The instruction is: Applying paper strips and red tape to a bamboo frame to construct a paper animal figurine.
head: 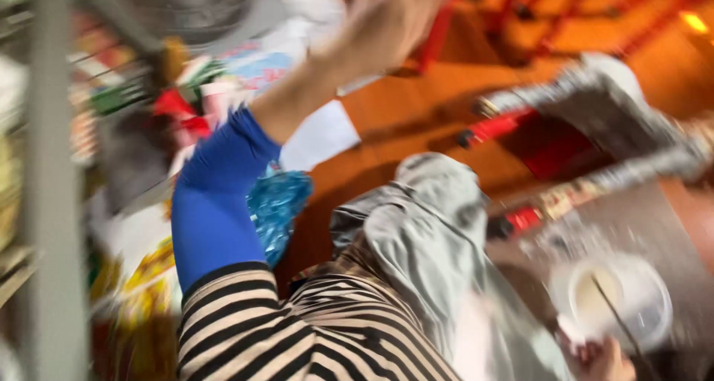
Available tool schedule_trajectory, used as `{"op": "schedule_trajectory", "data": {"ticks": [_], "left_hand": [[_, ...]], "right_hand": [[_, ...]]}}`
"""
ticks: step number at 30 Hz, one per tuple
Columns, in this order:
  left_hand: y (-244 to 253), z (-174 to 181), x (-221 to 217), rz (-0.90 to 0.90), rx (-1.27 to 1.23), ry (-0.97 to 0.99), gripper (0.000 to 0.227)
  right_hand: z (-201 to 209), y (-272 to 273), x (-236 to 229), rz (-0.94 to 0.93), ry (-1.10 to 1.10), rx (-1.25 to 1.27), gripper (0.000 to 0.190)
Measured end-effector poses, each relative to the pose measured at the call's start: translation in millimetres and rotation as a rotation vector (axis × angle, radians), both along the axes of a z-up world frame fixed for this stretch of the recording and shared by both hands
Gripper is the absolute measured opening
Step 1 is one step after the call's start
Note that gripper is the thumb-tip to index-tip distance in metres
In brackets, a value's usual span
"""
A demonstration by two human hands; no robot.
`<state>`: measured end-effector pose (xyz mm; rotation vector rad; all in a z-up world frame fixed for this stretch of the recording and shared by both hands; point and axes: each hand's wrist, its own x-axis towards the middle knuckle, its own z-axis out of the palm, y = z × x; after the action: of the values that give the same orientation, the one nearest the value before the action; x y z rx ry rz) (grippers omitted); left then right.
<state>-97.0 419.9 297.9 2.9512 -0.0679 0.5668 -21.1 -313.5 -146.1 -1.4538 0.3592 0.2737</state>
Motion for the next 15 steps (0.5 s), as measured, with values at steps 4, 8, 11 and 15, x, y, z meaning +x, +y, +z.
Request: {"op": "schedule_trajectory", "data": {"ticks": [4,8,11,15], "left_hand": [[-62.6,-146.1,52.6,-0.248,-0.158,0.132,0.038],[-121.2,-231.1,78.2,-0.127,-0.664,0.341,0.039],[-149.7,-269.0,85.6,0.111,-0.658,0.38,0.032],[-159.8,-293.2,76.8,-0.005,-0.482,0.07,0.02]], "right_hand": [[78.6,26.9,-29.1,-0.207,0.055,-0.101,0.029],[149.8,34.3,-47.2,-0.197,0.061,-0.191,0.038],[191.7,25.0,-51.8,-0.254,0.081,-0.177,0.032],[234.7,23.1,-32.3,-0.275,0.089,-0.282,0.033]]}}
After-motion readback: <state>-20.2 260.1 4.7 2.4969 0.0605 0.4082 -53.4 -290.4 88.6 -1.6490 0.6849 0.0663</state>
